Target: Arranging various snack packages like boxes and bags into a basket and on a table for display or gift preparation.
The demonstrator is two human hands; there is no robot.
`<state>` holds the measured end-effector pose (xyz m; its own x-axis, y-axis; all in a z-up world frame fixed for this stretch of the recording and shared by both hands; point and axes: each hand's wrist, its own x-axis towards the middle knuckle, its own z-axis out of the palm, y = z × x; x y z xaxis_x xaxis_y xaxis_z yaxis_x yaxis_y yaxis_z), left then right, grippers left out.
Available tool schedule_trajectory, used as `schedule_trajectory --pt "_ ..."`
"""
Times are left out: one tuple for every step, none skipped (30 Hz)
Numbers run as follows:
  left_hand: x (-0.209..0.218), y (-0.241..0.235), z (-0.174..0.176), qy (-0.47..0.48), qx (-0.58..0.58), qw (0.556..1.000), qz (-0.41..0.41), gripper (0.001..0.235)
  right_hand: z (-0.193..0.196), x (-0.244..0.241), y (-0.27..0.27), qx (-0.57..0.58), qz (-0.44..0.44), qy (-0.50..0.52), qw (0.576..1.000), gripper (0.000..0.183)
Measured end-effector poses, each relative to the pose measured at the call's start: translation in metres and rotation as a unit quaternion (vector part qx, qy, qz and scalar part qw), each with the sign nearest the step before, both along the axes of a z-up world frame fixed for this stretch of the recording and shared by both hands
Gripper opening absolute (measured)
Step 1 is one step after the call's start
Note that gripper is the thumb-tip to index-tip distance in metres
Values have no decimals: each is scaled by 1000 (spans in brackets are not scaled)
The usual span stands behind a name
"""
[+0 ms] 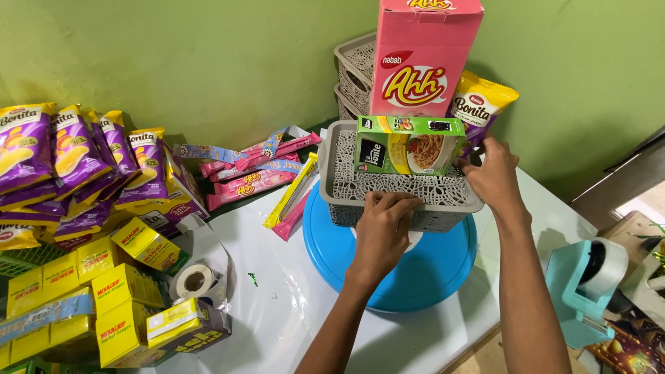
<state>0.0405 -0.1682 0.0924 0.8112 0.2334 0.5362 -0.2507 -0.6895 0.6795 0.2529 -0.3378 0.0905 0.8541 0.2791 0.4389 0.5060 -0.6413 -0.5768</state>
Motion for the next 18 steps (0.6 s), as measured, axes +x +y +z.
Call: schedule_trajectory --pt "1 0 -1 0 -1 1000 0 23 0 0 1 -1 0 0 1000 30" --pt "1 0 -1 -1 -1 1000 -1 22 0 0 1 10 2 10 1000 31" --pt "0 0 -2 -1 -1 1000 -1 22 0 -1 2 21 4 20 1000 33" --pt "0 0 -2 -2 0 1000 0 22 3 -3 4 21 5 19 1000 33" --pt "0 0 -1 -5 3 1000 -1 22 6 -6 6 25 4 34 999 35" --pt "-1 0 -1 -6 4 1000 -3 22 9 -9 6 28 2 50 998 38" --pt "-1 0 -1 -6 4 1000 -2 22 7 -7 6 28 2 50 998 38" --pt "-1 0 -1 -7 3 1000 -2 22 5 -6 5 29 11 45 999 36" --pt "0 -1 -2 -9 3 1000 -1 22 3 -4 5 30 19 39 999 35" --pt "-1 -1 -2 -8 2 1000 -2 22 7 -10 6 30 18 40 999 35" --pt "-1 -1 -2 -7 -1 1000 -2 22 11 -15 8 58 38 39 997 34" --pt "0 -1 -1 -9 -2 1000 -2 22 17 -19 11 87 57 36 994 33" --pt "-1 -1 0 -9 -1 1000 -3 22 22 -31 11 88 56 35 994 33" --pt "-2 -1 0 -9 0 1000 -6 22 28 -42 12 151 57 -17 987 34" --pt "-3 0 1 -8 2 1000 -8 22 34 -53 13 212 56 -70 973 35" --pt "-3 2 2 -9 2 1000 -7 22 36 -52 6 212 58 -71 973 35" --pt "-3 5 3 -12 -5 1000 -3 25 37 -50 -1 258 73 -99 958 38" --pt "-4 6 4 -13 -12 1000 -1 36 37 -50 -10 303 86 -124 941 41"
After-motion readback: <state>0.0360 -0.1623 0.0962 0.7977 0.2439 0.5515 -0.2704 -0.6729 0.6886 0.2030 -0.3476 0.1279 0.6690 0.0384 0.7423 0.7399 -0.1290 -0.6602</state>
